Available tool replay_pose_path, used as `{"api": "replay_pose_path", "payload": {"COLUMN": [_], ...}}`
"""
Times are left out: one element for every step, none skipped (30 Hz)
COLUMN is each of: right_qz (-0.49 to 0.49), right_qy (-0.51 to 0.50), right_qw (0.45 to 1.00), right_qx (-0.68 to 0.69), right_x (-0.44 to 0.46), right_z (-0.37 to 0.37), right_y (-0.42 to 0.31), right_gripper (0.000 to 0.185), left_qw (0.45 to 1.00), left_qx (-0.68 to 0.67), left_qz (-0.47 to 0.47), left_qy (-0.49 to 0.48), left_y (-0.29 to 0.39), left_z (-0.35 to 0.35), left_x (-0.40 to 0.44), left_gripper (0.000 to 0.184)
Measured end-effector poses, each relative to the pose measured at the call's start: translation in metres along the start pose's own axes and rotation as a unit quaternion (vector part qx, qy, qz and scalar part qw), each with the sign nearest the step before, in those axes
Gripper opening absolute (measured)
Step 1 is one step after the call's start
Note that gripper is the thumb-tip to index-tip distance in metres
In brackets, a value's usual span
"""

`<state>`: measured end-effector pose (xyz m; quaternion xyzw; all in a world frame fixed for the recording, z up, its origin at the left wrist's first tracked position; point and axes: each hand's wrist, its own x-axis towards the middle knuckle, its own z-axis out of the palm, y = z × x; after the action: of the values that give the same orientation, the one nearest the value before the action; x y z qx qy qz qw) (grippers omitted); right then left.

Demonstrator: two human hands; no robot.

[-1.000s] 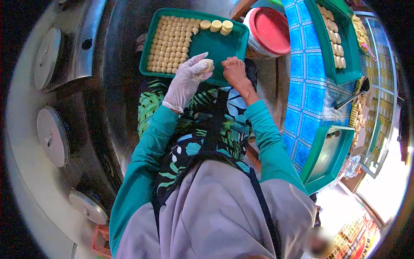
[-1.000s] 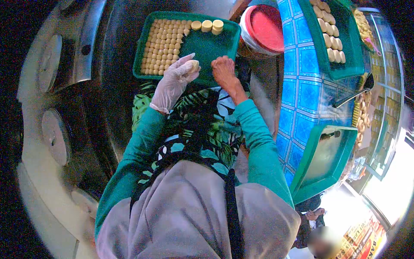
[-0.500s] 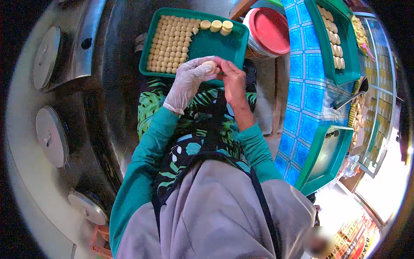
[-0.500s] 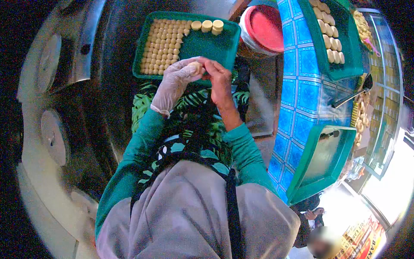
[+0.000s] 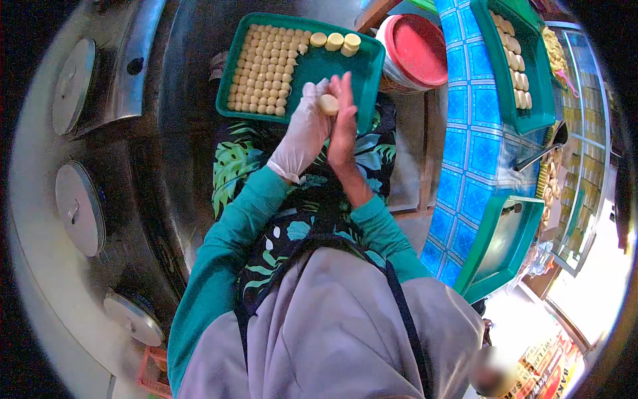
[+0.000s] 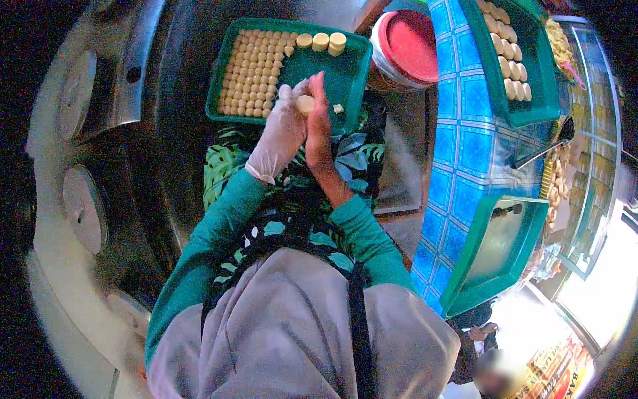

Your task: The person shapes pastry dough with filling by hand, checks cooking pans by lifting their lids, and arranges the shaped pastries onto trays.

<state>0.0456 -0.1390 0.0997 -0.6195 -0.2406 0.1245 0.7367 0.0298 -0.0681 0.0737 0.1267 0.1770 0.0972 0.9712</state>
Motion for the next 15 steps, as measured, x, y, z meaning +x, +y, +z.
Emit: {"api": "replay_pose_path", "payload": {"right_qz": [0.013, 0.025, -0.008, -0.041, -0.074, -0.076, -0.087, -0.097, -0.103, -0.1, -0.133, -0.165, -0.13, -0.132, -0.137], "right_qy": [0.028, 0.056, 0.045, 0.032, 0.019, 0.017, 0.031, 0.047, 0.046, 0.046, 0.028, 0.01, 0.018, 0.02, 0.037], "right_qw": [1.0, 0.998, 0.999, 0.997, 0.993, 0.993, 0.988, 0.981, 0.976, 0.976, 0.959, 0.936, 0.952, 0.951, 0.956], "right_qx": [0.005, 0.011, -0.023, -0.057, -0.091, -0.089, -0.125, -0.16, -0.184, -0.185, -0.249, -0.311, -0.276, -0.278, -0.258], "right_x": [0.005, 0.009, 0.019, 0.028, 0.032, 0.03, 0.023, 0.017, 0.009, 0.005, 0.0, -0.004, -0.005, -0.004, -0.004], "right_z": [0.006, 0.012, 0.004, -0.006, -0.015, -0.022, -0.029, -0.031, -0.033, -0.035, -0.038, -0.041, -0.042, -0.043, -0.042], "right_y": [-0.01, -0.02, -0.013, -0.007, -0.003, 0.0, 0.003, 0.002, 0.002, 0.005, 0.006, 0.007, 0.009, 0.005, 0.0], "right_gripper": [0.08, 0.082, 0.081, 0.08, 0.078, 0.078, 0.074, 0.07, 0.063, 0.063, 0.06, 0.057, 0.057, 0.057, 0.058], "left_qw": [1.0, 1.0, 1.0, 0.999, 0.997, 0.997, 0.997, 0.996, 0.997, 0.997, 0.998, 0.998, 0.999, 0.999, 0.998], "left_qx": [0.002, 0.004, 0.005, 0.018, 0.031, 0.031, 0.022, 0.013, -0.01, -0.011, -0.018, -0.025, -0.01, -0.01, -0.039], "left_qz": [0.003, 0.005, 0.002, 0.011, 0.02, 0.023, 0.028, 0.033, 0.04, 0.039, 0.018, -0.003, 0.001, 0.0, -0.017], "left_qy": [-0.012, -0.024, -0.027, -0.044, -0.061, -0.061, -0.069, -0.076, -0.061, -0.059, -0.054, -0.05, -0.044, -0.047, -0.038], "left_y": [-0.001, -0.001, -0.001, 0.002, 0.004, 0.006, 0.008, 0.01, 0.008, 0.008, 0.006, 0.005, 0.003, 0.001, 0.0], "left_z": [0.004, 0.012, 0.012, 0.01, 0.01, 0.013, 0.015, 0.017, 0.015, 0.013, 0.012, 0.011, 0.01, 0.009, 0.007], "left_x": [-0.005, -0.012, -0.013, -0.013, -0.013, -0.014, -0.017, -0.018, -0.014, -0.014, -0.014, -0.014, -0.014, -0.011, -0.01], "left_gripper": [0.04, 0.039, 0.039, 0.04, 0.041, 0.041, 0.041, 0.041, 0.041, 0.041, 0.042, 0.043, 0.043, 0.043, 0.042]}}
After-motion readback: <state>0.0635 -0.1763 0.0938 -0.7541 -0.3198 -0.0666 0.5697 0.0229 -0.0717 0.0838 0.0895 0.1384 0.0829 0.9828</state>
